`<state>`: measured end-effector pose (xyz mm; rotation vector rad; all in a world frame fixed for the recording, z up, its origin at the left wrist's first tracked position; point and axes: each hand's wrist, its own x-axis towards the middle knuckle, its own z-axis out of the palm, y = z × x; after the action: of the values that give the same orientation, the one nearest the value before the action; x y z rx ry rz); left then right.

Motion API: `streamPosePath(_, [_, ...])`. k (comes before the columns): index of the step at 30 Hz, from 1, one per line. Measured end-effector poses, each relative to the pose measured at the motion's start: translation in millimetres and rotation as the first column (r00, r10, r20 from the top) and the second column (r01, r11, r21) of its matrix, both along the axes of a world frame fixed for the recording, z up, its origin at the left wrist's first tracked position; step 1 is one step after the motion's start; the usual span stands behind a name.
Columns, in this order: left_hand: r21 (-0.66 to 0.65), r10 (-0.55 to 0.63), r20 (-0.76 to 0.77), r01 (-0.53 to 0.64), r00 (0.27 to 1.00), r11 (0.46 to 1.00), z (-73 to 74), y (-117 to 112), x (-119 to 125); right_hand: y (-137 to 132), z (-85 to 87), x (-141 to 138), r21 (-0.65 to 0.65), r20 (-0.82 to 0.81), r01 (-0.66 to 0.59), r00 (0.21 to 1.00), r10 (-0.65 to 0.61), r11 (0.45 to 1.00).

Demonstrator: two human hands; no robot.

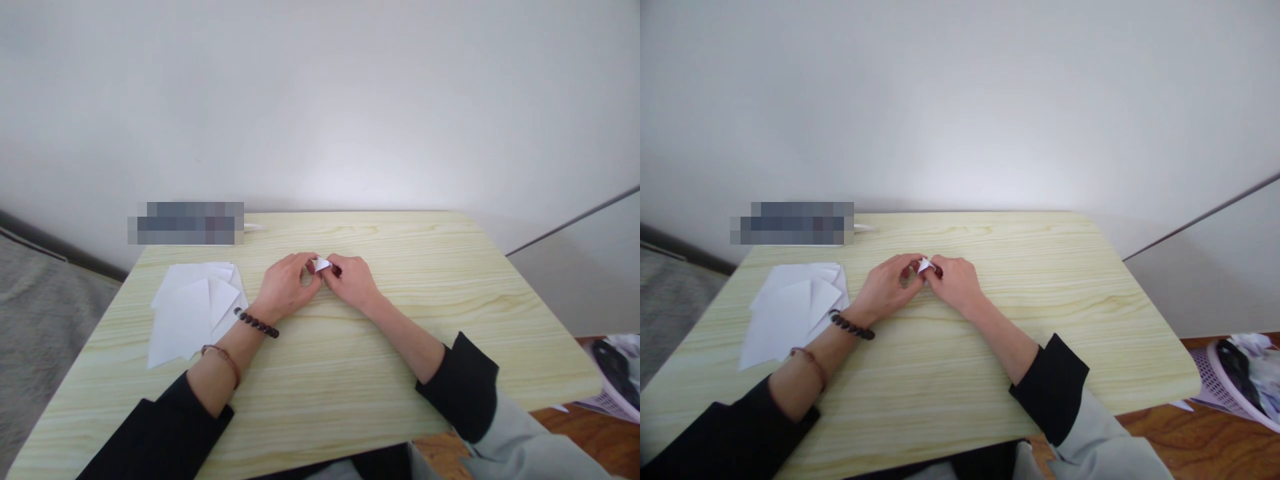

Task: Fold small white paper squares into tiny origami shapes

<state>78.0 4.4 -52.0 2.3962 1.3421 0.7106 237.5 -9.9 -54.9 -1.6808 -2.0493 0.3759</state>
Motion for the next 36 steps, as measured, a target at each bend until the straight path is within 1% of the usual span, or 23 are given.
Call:
streamPosePath(4, [0.012, -0.022, 0.018, 0.022, 1.000, 1.000, -1.7, 0.3, -1.5, 1.6, 0.2, 0.3, -0.011, -0.087, 0.003, 0.996, -0.004, 1.000])
streamPosePath(8, [0.015, -0.051, 0.065, 0.050, 0.997, 0.999, -1.9, 0.3, -4.1, 3.4, -0.6, 1.0, 0.010, -0.132, -0.003, 0.991, 0.004, 1.000])
streamPosePath(11, [0.002, -0.138, 0.105, 0.139, 0.985, 0.990, -0.6, 2.1, -8.3, 4.0, -1.5, 1.7, 0.013, -0.168, 0.002, 0.986, 0.000, 1.000])
streamPosePath(14, [0.002, -0.242, 0.117, 0.243, 0.963, 0.970, -0.2, 5.5, -13.0, 3.4, -0.9, 2.5, 0.003, -0.201, -0.006, 0.980, 0.006, 1.000])
streamPosePath(16, [0.009, -0.272, 0.111, 0.273, 0.956, 0.962, -1.5, 7.8, -15.2, 2.6, 0.1, 3.0, -0.010, -0.219, -0.018, 0.975, 0.016, 1.000])
streamPosePath(21, [0.059, -0.177, 0.088, 0.173, 0.980, 0.983, -7.6, 9.9, -15.2, 1.8, 0.4, 5.5, -0.030, -0.225, -0.077, 0.972, 0.068, 0.997])
streamPosePath(26, [0.170, -0.116, 0.031, 0.109, 0.993, 0.979, -7.2, 7.5, -13.1, 1.8, -2.0, 7.0, -0.025, -0.228, -0.119, 0.967, 0.111, 0.993])
streamPosePath(31, [0.264, -0.120, -0.051, 0.129, 0.992, 0.956, -3.1, 7.3, -13.4, 2.2, -2.9, 6.2, -0.019, -0.241, -0.102, 0.966, 0.094, 0.995])
streamPosePath(36, [0.347, -0.167, -0.066, 0.180, 0.984, 0.921, -3.6, 9.9, -15.7, 3.5, -5.7, 5.9, -0.030, -0.273, -0.082, 0.959, 0.071, 0.996])
